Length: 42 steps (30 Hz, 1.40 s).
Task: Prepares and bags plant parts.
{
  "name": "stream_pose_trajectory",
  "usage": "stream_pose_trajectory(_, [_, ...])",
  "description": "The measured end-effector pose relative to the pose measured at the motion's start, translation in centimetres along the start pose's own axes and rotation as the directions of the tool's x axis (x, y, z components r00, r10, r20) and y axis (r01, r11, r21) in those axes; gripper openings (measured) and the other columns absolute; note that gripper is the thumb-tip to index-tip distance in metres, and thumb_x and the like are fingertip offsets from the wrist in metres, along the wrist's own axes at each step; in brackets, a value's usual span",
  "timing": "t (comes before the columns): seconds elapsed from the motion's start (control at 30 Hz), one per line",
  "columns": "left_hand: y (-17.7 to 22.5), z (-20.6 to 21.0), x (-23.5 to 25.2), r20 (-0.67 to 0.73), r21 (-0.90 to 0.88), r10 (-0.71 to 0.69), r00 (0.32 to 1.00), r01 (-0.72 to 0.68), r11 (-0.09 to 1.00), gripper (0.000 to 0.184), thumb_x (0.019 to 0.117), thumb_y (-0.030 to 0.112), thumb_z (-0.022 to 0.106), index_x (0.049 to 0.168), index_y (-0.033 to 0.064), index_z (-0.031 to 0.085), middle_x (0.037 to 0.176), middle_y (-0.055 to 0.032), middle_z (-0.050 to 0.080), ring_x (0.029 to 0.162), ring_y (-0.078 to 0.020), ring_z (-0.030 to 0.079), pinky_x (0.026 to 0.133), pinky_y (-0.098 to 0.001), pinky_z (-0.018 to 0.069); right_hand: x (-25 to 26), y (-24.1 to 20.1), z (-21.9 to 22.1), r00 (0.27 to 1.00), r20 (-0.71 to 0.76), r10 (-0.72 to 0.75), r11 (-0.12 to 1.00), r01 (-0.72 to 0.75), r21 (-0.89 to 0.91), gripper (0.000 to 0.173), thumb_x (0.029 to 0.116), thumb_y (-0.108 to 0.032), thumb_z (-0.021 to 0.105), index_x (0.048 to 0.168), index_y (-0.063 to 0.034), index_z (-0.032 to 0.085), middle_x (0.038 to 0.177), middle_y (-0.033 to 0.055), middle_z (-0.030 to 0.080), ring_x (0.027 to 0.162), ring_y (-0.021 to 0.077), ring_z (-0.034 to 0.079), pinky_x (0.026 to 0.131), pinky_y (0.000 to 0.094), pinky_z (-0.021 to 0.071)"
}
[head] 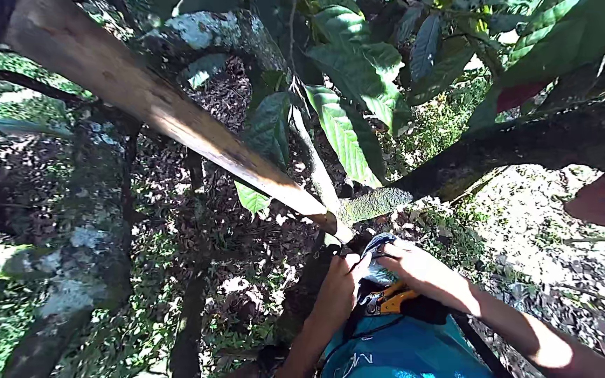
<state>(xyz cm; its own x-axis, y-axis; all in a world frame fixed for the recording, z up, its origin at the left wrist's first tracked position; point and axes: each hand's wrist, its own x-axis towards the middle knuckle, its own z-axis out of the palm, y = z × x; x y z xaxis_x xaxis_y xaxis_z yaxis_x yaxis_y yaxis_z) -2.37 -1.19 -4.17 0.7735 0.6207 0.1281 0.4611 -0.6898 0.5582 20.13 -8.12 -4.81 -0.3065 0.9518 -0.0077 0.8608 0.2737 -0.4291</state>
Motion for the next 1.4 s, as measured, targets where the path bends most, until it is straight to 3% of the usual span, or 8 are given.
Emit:
stream_pose_trajectory(0.2, [0.9, -1.6, 0.9, -0.053, -0.032, -0.024, 0.998, 0.022, 0.999, 0.032, 0.0868, -0.011, 0.057, 0.109, -0.0012, 0.076, 0.12, -0.0188, 0.07, 0.109, -0.0392, 0.065, 0.095, -0.0486, 0.0542, -1.8, -2.8, 0.1, 0.966, 0.259, -0.019, 0.999, 0.007, 0.049, 0.023, 0.1017, -0.006, 0.053, 0.119, -0.003, 0.068, 0.122, 0.0209, 0.067, 0.118, 0.041, 0.064, 0.1, 0.0584, 0.0505])
stream_pose_trajectory(0.37, [1.5, -2.4, 0.9, -0.108, -0.049, -0.014, 0.994, 0.008, 0.999, 0.017, 0.0837, -0.012, 0.059, 0.087, -0.0059, 0.075, 0.117, -0.022, 0.07, 0.104, -0.0414, 0.066, 0.09, -0.0492, 0.0558, -1.8, -4.2, -2.0, 0.682, 0.73, -0.048, 0.977, -0.121, 0.178, 0.041, 0.0903, 0.008, 0.062, 0.131, 0.0054, 0.055, 0.116, 0.0302, 0.064, 0.11, 0.0504, 0.063, 0.093, 0.0663, 0.0498])
stream_pose_trajectory(0.57, [2.9, -2.0, 2.2, -0.149, -0.089, -0.003, 0.989, -0.011, 0.996, 0.037, 0.088, -0.011, 0.058, 0.118, 0.0016, 0.075, 0.12, -0.017, 0.07, 0.109, -0.0339, 0.065, 0.097, -0.0423, 0.0539, -1.6, -3.7, -2.7, 0.882, 0.407, 0.238, 0.904, -0.355, 0.24, 0.048, 0.1001, -0.003, 0.053, 0.147, -0.0003, 0.044, 0.126, 0.0315, 0.06, 0.104, 0.0463, 0.067, 0.087, 0.061, 0.0551])
stream_pose_trajectory(0.73, [4.0, -2.6, 3.4, -0.101, -0.051, 0.016, 0.995, -0.021, 0.998, 0.045, 0.0861, -0.01, 0.061, 0.127, 0.0062, 0.072, 0.119, -0.0154, 0.07, 0.105, -0.0354, 0.065, 0.092, -0.0437, 0.0539, 0.8, -3.8, -2.7, 0.788, 0.274, 0.551, 0.8, -0.593, 0.097, 0.053, 0.1095, -0.021, 0.042, 0.156, 0.0028, 0.032, 0.151, 0.0284, 0.045, 0.126, 0.0417, 0.06, 0.103, 0.0531, 0.0503])
stream_pose_trajectory(1.0, [3.7, -2.4, 3.4, -0.061, -0.014, -0.035, 0.998, 0.034, 0.999, 0.044, 0.0863, -0.01, 0.063, 0.124, 0.0085, 0.074, 0.123, -0.0144, 0.07, 0.109, -0.0378, 0.064, 0.094, -0.0457, 0.0535, -2.3, -2.4, -0.1, 0.796, 0.604, 0.041, 0.975, -0.165, 0.151, 0.053, 0.1091, -0.04, 0.043, 0.135, 0.0029, 0.061, 0.144, 0.0269, 0.055, 0.136, 0.0466, 0.05, 0.111, 0.061, 0.04])
stream_pose_trajectory(1.17, [4.1, -1.6, 3.1, -0.092, -0.008, 0.029, 0.995, -0.03, 1.0, 0.047, 0.0857, -0.007, 0.065, 0.127, 0.0134, 0.074, 0.124, -0.0105, 0.07, 0.108, -0.0344, 0.065, 0.092, -0.0452, 0.0546, -2.0, -1.1, 0.3, 0.863, 0.5, -0.073, 0.979, -0.033, 0.2, 0.055, 0.108, -0.044, 0.041, 0.098, 0.0004, 0.072, 0.101, 0.0209, 0.071, 0.114, 0.046, 0.061, 0.105, 0.0639, 0.0407])
stream_pose_trajectory(1.27, [4.3, -1.2, 3.0, -0.124, -0.007, 0.058, 0.991, -0.059, 0.998, 0.044, 0.0843, -0.006, 0.067, 0.124, 0.0109, 0.075, 0.122, -0.012, 0.071, 0.105, -0.035, 0.066, 0.092, -0.0466, 0.0542, -0.4, -1.0, -0.5, 0.897, 0.428, 0.109, 0.88, -0.287, 0.379, 0.046, 0.1114, -0.034, 0.034, 0.105, 0.0005, 0.064, 0.085, 0.0172, 0.066, 0.087, 0.0336, 0.067, 0.081, 0.0549, 0.0531])
stream_pose_trajectory(1.4, [4.0, -1.8, 2.9, -0.112, 0.017, -0.026, 0.993, 0.028, 0.999, 0.04, 0.0873, -0.01, 0.062, 0.122, 0.0071, 0.075, 0.118, -0.0154, 0.071, 0.106, -0.0355, 0.066, 0.093, -0.0434, 0.0553, -0.4, -1.1, 1.0, 0.877, 0.363, 0.315, 0.819, -0.445, 0.363, 0.035, 0.1098, -0.02, 0.039, 0.131, -0.0003, 0.059, 0.105, 0.0245, 0.068, 0.1, 0.0402, 0.068, 0.09, 0.0585, 0.0525])
